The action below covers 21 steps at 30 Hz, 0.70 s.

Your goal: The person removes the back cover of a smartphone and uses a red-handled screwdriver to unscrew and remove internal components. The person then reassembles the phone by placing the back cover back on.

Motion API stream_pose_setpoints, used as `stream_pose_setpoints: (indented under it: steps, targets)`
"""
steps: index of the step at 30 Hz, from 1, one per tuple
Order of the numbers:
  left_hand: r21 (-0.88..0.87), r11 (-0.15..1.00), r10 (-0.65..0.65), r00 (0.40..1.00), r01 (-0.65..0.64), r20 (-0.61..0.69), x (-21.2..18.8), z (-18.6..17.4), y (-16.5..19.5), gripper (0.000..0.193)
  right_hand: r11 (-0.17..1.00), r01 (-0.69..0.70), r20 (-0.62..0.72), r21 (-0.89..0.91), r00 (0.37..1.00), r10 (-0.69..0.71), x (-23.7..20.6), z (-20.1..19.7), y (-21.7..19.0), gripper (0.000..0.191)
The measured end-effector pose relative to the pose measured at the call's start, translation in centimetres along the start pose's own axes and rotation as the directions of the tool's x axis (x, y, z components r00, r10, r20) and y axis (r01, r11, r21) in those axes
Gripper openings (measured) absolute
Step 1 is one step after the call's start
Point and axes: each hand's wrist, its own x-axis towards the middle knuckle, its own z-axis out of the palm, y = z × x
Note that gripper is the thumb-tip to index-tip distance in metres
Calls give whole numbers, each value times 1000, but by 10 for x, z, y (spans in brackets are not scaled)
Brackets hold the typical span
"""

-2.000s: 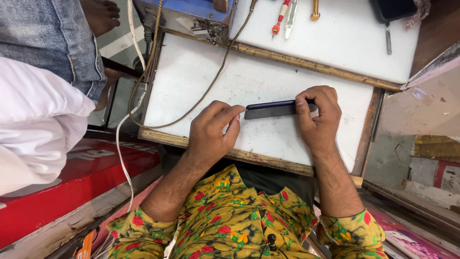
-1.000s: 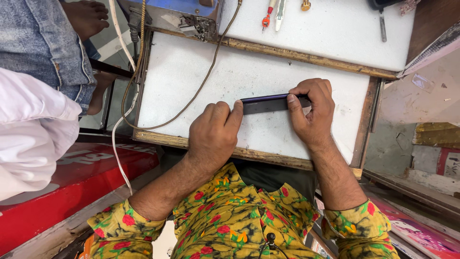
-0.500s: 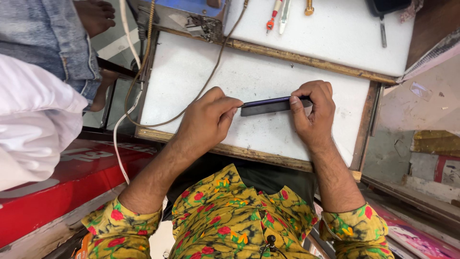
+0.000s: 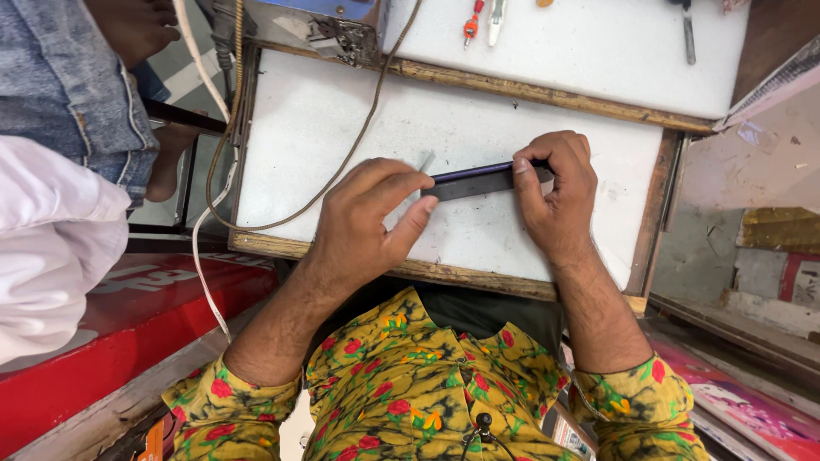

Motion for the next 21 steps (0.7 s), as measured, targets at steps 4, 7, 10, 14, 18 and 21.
stream_pose_setpoints:
  steps: [4,7,10,14,18,21]
  targets:
    - [74,997,-39,997,34,73,10,8,2,23,1000,2,1,-6,1000,-2,-1,-1,4,5]
    - [246,967,40,992,-69,122,16,13,4,33,1000,-1,-1,1,1000,1,-2,0,6,5]
    - [311,942,99,990,-127,105,18,19,6,25,1000,-9,3,2,1000,9,-3,2,8,6]
    - [314,944,75,994,-97,83,17,24,8,24,1000,-5,4,11,1000,5,-5,4,9,5]
    - [327,940,66,992,-97,104,18,26,7,25,1000,-4,9,13,1000,3,-4,3,8,5]
    - [328,938,85,991,-113,100,18,25,4,26,1000,-5,8,14,1000,5,-2,3,7,5]
